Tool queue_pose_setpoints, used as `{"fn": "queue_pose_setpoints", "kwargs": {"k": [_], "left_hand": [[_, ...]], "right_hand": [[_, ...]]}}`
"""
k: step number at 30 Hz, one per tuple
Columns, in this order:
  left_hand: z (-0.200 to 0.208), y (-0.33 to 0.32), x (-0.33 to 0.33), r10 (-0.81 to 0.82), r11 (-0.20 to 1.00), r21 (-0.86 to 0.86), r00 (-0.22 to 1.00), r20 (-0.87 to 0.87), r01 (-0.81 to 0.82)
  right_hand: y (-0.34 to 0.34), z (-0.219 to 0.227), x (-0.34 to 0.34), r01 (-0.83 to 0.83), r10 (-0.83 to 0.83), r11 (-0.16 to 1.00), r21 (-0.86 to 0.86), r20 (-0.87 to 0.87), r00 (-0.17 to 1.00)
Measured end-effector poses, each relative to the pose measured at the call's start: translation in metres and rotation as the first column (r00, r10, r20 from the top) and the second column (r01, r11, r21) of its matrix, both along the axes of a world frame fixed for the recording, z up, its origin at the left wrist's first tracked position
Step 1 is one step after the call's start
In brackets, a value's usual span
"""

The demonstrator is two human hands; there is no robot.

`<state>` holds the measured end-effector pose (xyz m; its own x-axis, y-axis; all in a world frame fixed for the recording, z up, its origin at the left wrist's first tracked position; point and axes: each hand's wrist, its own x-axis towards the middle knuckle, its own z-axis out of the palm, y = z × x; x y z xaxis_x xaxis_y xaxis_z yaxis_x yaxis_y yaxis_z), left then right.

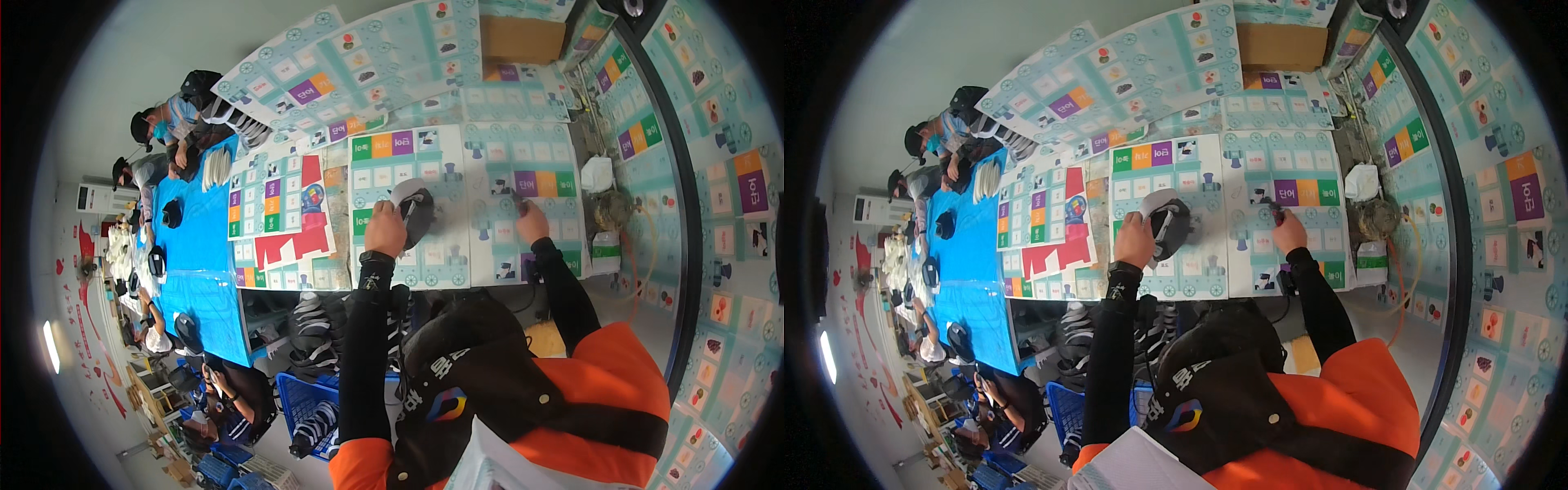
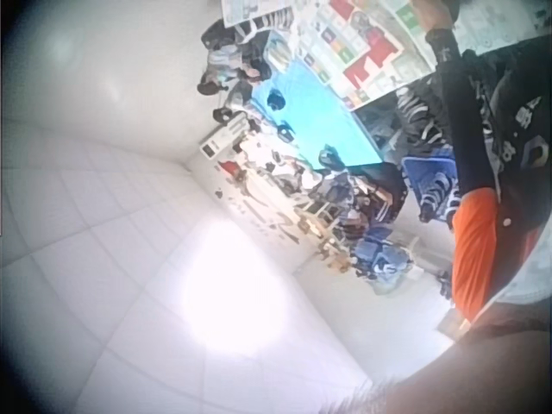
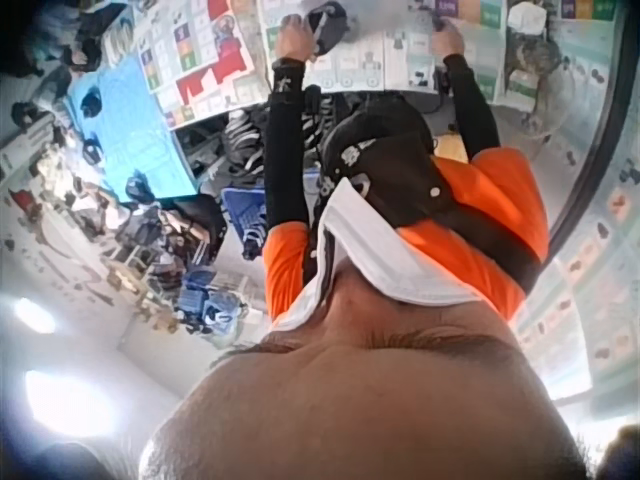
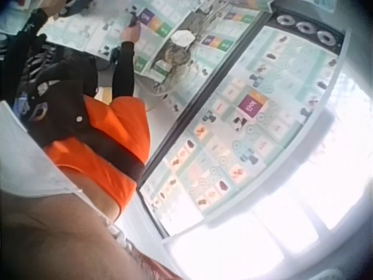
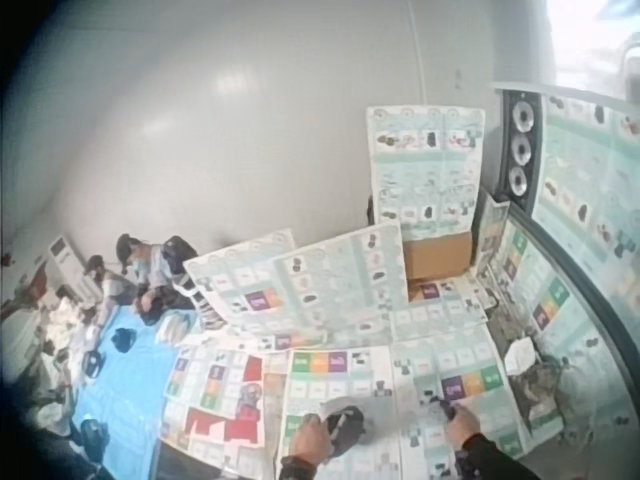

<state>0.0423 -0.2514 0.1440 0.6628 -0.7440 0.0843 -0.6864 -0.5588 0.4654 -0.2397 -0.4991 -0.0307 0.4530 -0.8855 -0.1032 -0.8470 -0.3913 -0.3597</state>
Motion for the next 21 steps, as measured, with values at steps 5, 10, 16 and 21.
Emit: {"fn": "queue_pose_setpoints", "kwargs": {"k": [5, 10, 16, 21], "left_hand": [[-0.001, 0.004, -0.002, 0.057, 0.998, 0.042, 0.998, -0.029, -0.056], [0.003, -0.003, -0.003, 0.03, 1.0, -0.01, 0.999, -0.031, -0.03], [0.005, 0.003, -0.008, 0.096, 0.995, 0.028, 0.992, -0.078, -0.094], [0.0, 0.007, -0.008, 0.069, 0.997, -0.016, 0.996, -0.058, -0.07]], "right_hand": [[0.075, 0.082, 0.047, -0.338, -0.268, 0.435, 0.834, 0.479, 0.836], [0.108, 0.1, 0.086, -0.356, -0.022, 0.436, 0.827, 0.405, 0.914], [0.116, 0.093, 0.092, -0.444, 0.236, 0.696, 0.565, 0.404, 0.884], [0.116, 0.095, 0.095, -0.445, 0.244, 0.736, 0.51, 0.413, 0.877]]}}
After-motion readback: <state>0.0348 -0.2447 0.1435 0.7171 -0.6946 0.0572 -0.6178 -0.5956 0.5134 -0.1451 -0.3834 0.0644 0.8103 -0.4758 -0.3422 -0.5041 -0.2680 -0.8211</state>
